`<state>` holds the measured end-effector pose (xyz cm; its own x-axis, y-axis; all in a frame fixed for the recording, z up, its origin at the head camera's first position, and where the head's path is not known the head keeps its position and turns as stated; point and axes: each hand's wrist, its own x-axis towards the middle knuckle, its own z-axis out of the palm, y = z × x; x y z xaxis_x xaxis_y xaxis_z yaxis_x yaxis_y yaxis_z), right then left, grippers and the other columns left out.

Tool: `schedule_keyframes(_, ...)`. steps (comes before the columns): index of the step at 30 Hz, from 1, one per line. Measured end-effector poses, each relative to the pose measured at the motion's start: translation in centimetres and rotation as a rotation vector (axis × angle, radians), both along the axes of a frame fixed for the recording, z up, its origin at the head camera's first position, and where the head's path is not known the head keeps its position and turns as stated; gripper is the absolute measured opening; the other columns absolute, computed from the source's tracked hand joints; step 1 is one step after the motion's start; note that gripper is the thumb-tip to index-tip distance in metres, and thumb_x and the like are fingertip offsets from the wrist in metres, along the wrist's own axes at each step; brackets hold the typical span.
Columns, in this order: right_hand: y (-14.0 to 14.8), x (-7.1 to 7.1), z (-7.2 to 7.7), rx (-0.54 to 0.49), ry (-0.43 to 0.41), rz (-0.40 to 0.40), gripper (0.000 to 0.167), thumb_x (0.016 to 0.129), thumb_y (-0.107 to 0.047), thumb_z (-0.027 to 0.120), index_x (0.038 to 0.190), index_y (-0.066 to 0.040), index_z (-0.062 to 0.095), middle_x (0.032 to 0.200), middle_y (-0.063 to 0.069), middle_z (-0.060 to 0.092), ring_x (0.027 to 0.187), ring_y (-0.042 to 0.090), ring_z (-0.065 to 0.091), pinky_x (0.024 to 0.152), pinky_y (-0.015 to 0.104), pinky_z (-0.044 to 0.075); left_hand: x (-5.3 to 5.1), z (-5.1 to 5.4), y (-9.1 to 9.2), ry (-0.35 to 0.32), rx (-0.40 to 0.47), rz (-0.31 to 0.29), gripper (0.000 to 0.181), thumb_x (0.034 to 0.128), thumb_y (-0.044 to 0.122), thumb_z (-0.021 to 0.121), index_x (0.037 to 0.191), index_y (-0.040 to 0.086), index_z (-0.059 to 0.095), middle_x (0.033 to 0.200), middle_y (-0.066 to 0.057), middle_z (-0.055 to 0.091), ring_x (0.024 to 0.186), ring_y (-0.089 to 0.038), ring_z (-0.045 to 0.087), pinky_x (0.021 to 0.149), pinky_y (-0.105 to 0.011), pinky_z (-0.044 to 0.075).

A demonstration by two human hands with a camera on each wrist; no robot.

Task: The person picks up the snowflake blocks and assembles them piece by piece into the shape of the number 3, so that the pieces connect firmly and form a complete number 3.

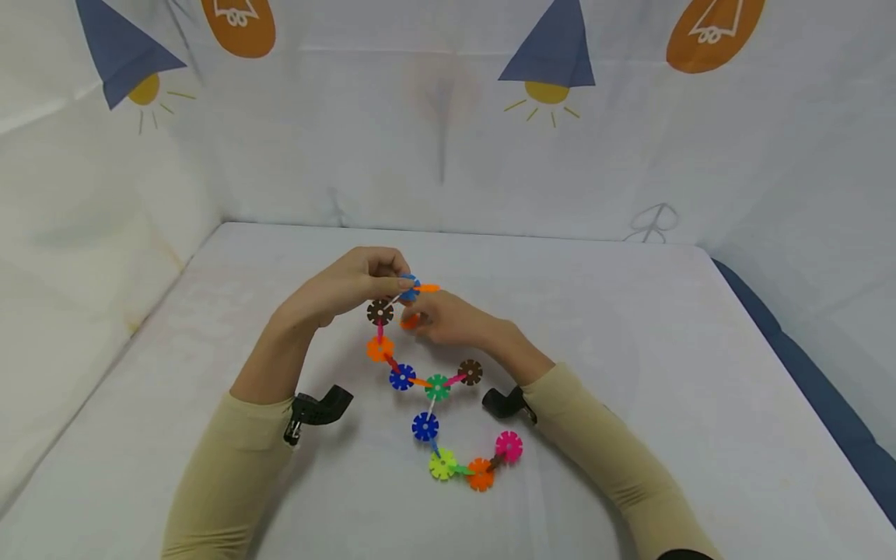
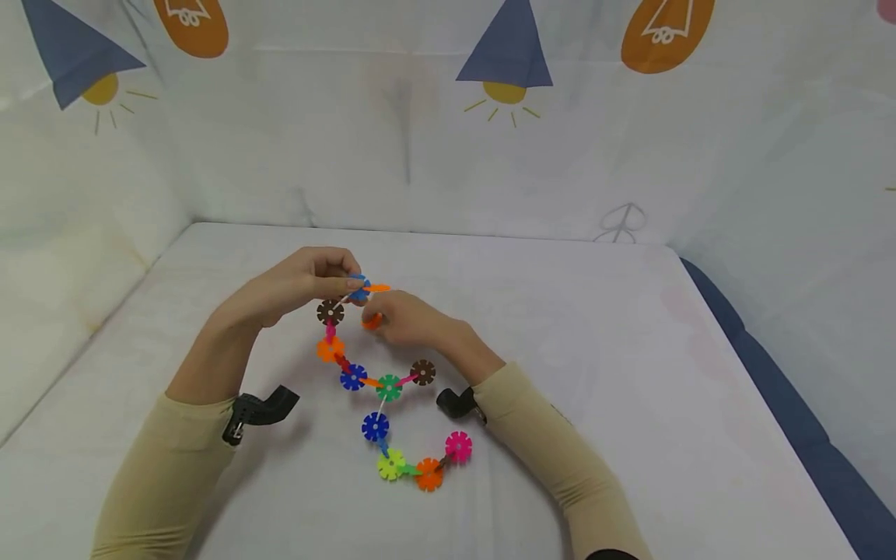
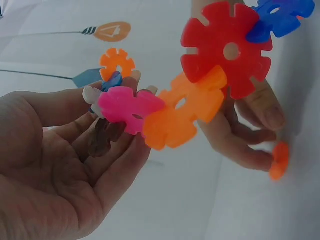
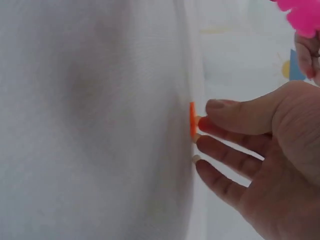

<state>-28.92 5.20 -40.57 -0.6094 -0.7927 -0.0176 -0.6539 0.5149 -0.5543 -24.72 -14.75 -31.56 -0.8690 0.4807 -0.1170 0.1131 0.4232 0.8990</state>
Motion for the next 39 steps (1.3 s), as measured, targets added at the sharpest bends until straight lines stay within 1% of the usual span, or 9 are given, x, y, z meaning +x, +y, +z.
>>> schedule_keyframes(5,0.2,0.4,0.2,0.057,0.026,-0.011,0.027,0.088,0.003,0.064,0.113,-0.005,0.071,0.100,0.006,0.068,0.087,0.017,0.057,0.082,0.027,0.052,-0.2,-0.2,0.0,-0.008,-0.024,0.003,0.017,0.0997,0.023,0.058,0.103,0.007,0.059,0.082,-0.008,0.065,0.071,-0.024,0.053,0.064,-0.031,0.047)
schedule_keyframes(10,0.7,0.9,0.5,0.129,-0.015,-0.064,0.024,0.087,0.004,0.064,0.108,-0.005,0.069,0.099,0.005,0.067,0.089,0.018,0.059,0.085,0.029,0.054,-0.4,-0.3,0.2,0.010,-0.034,0.000,0.019,0.0998,0.026,0.059,0.105,0.007,0.059,0.097,-0.008,0.075,0.075,-0.020,0.055,0.067,-0.030,0.046)
schedule_keyframes(15,1.2,1.3,0.8,0.220,-0.004,-0.116,0.016,0.087,-0.001,0.066,0.102,-0.008,0.066,0.100,0.004,0.065,0.090,0.018,0.057,0.083,0.030,0.052,-0.5,-0.2,0.2,0.004,-0.010,-0.012,0.020,0.0997,0.026,0.060,0.106,0.007,0.058,0.097,-0.010,0.075,0.073,-0.019,0.054,0.064,-0.029,0.046)
schedule_keyframes(19,2.0,1.4,0.8,0.237,-0.003,-0.128,0.018,0.084,-0.001,0.068,0.099,-0.011,0.064,0.099,0.003,0.057,0.090,0.017,0.053,0.080,0.028,0.049,-0.6,-0.3,0.3,-0.003,-0.011,-0.008,0.019,0.1000,0.025,0.060,0.106,0.008,0.058,0.096,-0.007,0.075,0.071,-0.018,0.052,0.064,-0.029,0.045)
schedule_keyframes(26,3.3,1.1,0.7,0.183,-0.053,-0.159,0.024,0.080,0.006,0.061,0.093,-0.014,0.058,0.088,0.001,0.060,0.081,0.017,0.053,0.070,0.026,0.044,-0.7,-0.8,0.5,0.012,-0.029,0.017,0.018,0.0994,0.024,0.060,0.108,0.008,0.059,0.094,-0.007,0.073,0.075,-0.025,0.056,0.066,-0.033,0.049)
schedule_keyframes(29,3.8,1.0,0.7,0.141,-0.060,-0.172,0.020,0.081,0.006,0.061,0.089,-0.012,0.060,0.084,0.002,0.060,0.078,0.017,0.052,0.068,0.026,0.042,-0.8,-1.0,0.6,0.009,-0.035,0.030,0.017,0.0987,0.025,0.061,0.108,0.011,0.060,0.096,-0.006,0.074,0.078,-0.024,0.057,0.068,-0.032,0.050)
schedule_keyframes(33,4.4,0.8,0.9,0.058,-0.059,-0.183,0.018,0.081,0.007,0.061,0.084,-0.010,0.061,0.078,0.002,0.058,0.074,0.016,0.050,0.066,0.025,0.040,-0.7,-1.0,0.9,0.000,-0.016,0.050,0.018,0.0974,0.026,0.063,0.107,0.011,0.061,0.095,-0.007,0.074,0.073,-0.023,0.056,0.063,-0.030,0.049)
schedule_keyframes(36,4.9,0.9,1.6,-0.017,-0.125,-0.216,0.016,0.085,0.008,0.059,0.087,-0.008,0.060,0.079,0.005,0.062,0.071,0.019,0.058,0.064,0.025,0.045,-0.7,-1.0,1.1,-0.001,-0.004,0.071,0.018,0.0966,0.027,0.064,0.105,0.011,0.062,0.094,-0.010,0.073,0.070,-0.022,0.056,0.060,-0.029,0.048)
schedule_keyframes(39,5.3,1.0,2.6,-0.104,-0.217,-0.263,0.012,0.091,0.005,0.058,0.094,-0.006,0.060,0.085,0.014,0.070,0.071,0.029,0.067,0.067,0.034,0.057,-0.6,-0.8,1.3,0.015,-0.008,0.084,0.018,0.0961,0.027,0.065,0.105,0.012,0.062,0.090,-0.009,0.073,0.070,-0.021,0.057,0.060,-0.029,0.048)
